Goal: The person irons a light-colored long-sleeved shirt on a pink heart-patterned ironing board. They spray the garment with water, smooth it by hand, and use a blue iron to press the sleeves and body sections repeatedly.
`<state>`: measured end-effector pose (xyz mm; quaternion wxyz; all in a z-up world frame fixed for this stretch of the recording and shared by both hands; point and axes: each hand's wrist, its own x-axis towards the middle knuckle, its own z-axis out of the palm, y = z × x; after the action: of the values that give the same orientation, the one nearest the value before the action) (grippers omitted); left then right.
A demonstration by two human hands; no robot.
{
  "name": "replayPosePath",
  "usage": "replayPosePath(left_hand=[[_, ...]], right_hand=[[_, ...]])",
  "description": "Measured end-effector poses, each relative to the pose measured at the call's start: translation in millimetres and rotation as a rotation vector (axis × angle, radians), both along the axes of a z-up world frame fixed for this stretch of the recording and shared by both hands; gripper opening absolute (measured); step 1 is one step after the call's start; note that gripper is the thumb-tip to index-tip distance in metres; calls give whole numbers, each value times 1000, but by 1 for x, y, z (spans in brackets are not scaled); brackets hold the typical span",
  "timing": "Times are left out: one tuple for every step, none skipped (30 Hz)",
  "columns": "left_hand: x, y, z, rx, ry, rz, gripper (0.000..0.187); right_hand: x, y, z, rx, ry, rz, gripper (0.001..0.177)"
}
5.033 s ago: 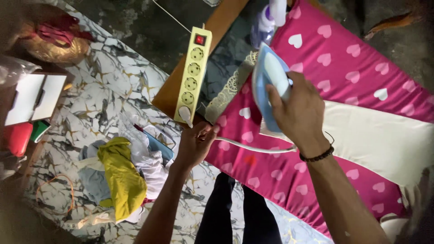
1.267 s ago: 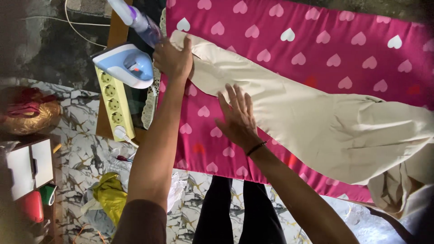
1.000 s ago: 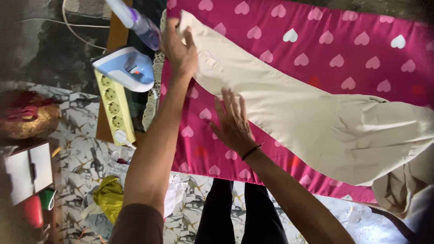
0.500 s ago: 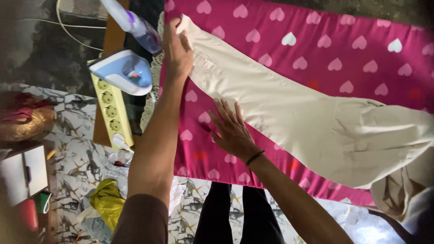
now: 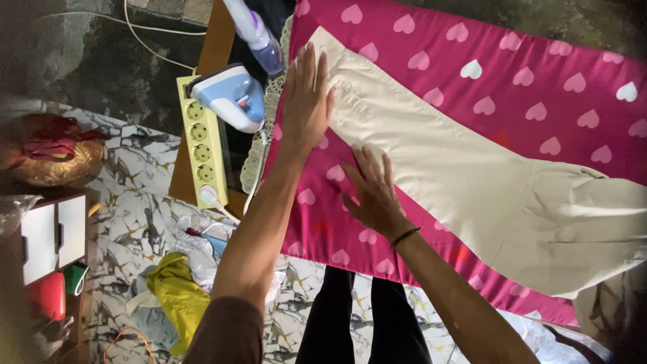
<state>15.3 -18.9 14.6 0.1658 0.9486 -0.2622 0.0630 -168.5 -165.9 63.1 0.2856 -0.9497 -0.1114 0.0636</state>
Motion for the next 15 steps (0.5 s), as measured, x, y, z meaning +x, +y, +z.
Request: replayPosePath(left_hand=[[-17,5,5,-117,-61,-1,67],[-29,12,11,-233,-133,-1,56],[-44,22,18,-230,-141,7,56],[-63,34,24,-315,-30,28,41],[-82,47,31,-400,81,49,27],[-98,60,36,-395,78,67,27],[-115,74,42,-419,68,130,28],[-126,90,49,-438,47,195,29],[-129,102,49,-429,33,215,29],[-137,113,49,-430,-8,274,32],[-144,123,48,-431,-49,332,36],[-143,126,49,-427,-56,344,36],[-142,128,50,-384,-37,385,40],[-141,131,51,-340,-17,424,45],[-140,135,47,-336,-22,434,45]], right_hand=[[1,2,-4,6,-48,-34,61],[7,4,-9,14,-107,-64,54],[9,7,-28,17,-114,-56,54],[9,11,-46,18,-214,-72,35],[8,16,-65,21,-313,-90,18],[23,29,-39,30,-312,-73,18],[38,44,-12,262,-256,-179,19],[58,62,15,499,-198,-279,21],[72,75,20,513,-199,-257,21],[81,90,25,566,-166,-207,26],[89,104,29,619,-133,-156,31],[99,114,31,624,-132,-143,31],[109,123,33,567,-115,-121,41],[119,133,36,510,-98,-102,51],[126,142,31,515,-97,-91,51]])
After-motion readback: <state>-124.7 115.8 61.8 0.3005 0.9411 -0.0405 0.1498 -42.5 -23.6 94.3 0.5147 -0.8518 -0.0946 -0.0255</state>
